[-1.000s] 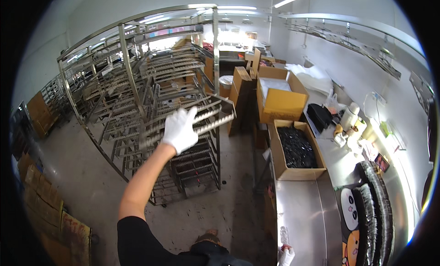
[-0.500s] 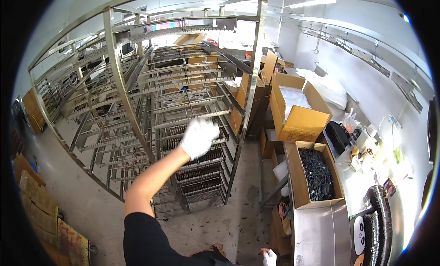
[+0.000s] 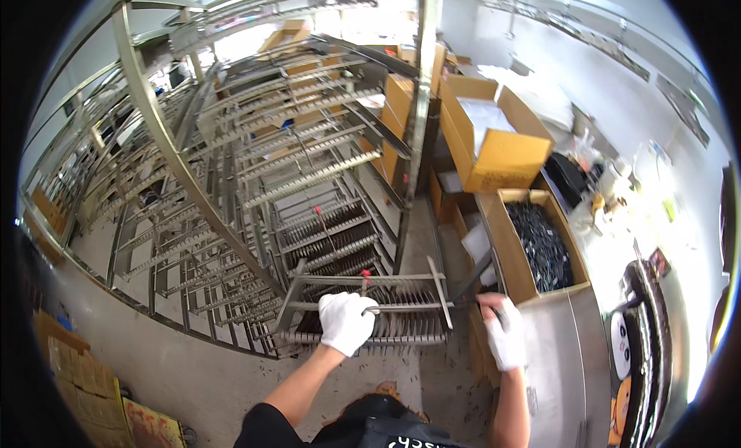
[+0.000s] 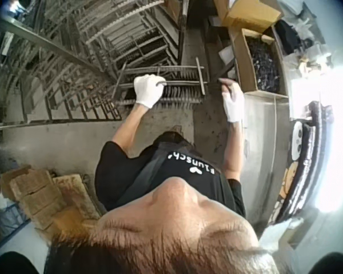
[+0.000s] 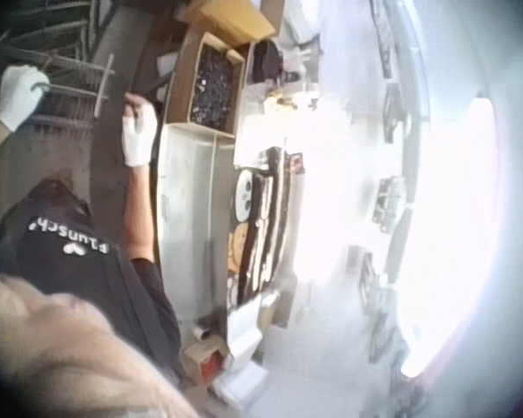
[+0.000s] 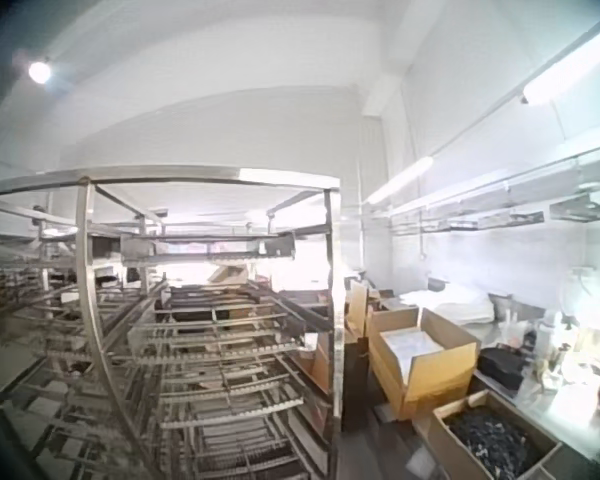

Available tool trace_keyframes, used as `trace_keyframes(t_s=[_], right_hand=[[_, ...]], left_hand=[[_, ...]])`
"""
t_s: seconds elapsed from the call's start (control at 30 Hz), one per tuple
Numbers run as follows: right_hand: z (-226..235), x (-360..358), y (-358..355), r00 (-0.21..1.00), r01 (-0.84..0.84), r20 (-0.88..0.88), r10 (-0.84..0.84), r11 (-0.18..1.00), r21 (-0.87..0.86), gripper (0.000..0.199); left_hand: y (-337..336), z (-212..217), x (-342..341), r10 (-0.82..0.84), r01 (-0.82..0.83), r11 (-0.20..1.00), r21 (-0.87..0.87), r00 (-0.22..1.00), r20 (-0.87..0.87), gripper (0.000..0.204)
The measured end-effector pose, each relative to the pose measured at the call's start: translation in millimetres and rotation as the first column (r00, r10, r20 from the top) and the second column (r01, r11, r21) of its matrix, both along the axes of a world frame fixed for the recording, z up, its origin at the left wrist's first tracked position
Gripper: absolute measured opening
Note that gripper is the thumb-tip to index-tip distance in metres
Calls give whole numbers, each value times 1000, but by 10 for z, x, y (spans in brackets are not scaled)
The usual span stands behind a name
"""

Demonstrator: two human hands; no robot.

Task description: The person repeatedly picks up metal rack frames from a rolling rack, places them on a stainless steel table, and inserts black plastic components into the slots. The person then returns the assembled rack to the rolling rack and repeats the cycle.

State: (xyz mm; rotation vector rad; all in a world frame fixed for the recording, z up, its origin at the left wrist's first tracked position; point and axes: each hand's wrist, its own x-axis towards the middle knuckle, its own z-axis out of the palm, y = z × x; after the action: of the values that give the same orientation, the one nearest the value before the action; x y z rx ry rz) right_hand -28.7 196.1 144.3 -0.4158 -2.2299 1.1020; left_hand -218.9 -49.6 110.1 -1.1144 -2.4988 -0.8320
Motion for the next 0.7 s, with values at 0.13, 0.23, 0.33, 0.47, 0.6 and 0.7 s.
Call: trace_keyframes(t_s=[0.13,0.23,0.33,0.47,0.6,0.7], right_hand=[[-205,-222,-177,735,-170,677,-36,957,236,36],[-323,274,-136,846,151,531,-45,976,-157,36],[-502,660,-294,850,407,345,-397,912,45,27],[-405,1150,-403,778,590,69,-624,764,260,18],[-279,1770,-364,642,735,-221,-734,507,450,28],[-311,2269,-421,474,877,106,-874,479,35,34]], left_hand=[[305,-61,212,-518,526,849,45,847,-120,11],[663,-47,367,-614,659,742,119,741,-273,29],[1054,-367,752,-265,304,920,247,948,-178,72],[1782,-62,1548,-549,-215,836,505,-304,778,84],[2475,27,2377,-609,-319,765,560,-73,790,87],[2690,-421,3126,-729,-243,563,790,306,613,93]])
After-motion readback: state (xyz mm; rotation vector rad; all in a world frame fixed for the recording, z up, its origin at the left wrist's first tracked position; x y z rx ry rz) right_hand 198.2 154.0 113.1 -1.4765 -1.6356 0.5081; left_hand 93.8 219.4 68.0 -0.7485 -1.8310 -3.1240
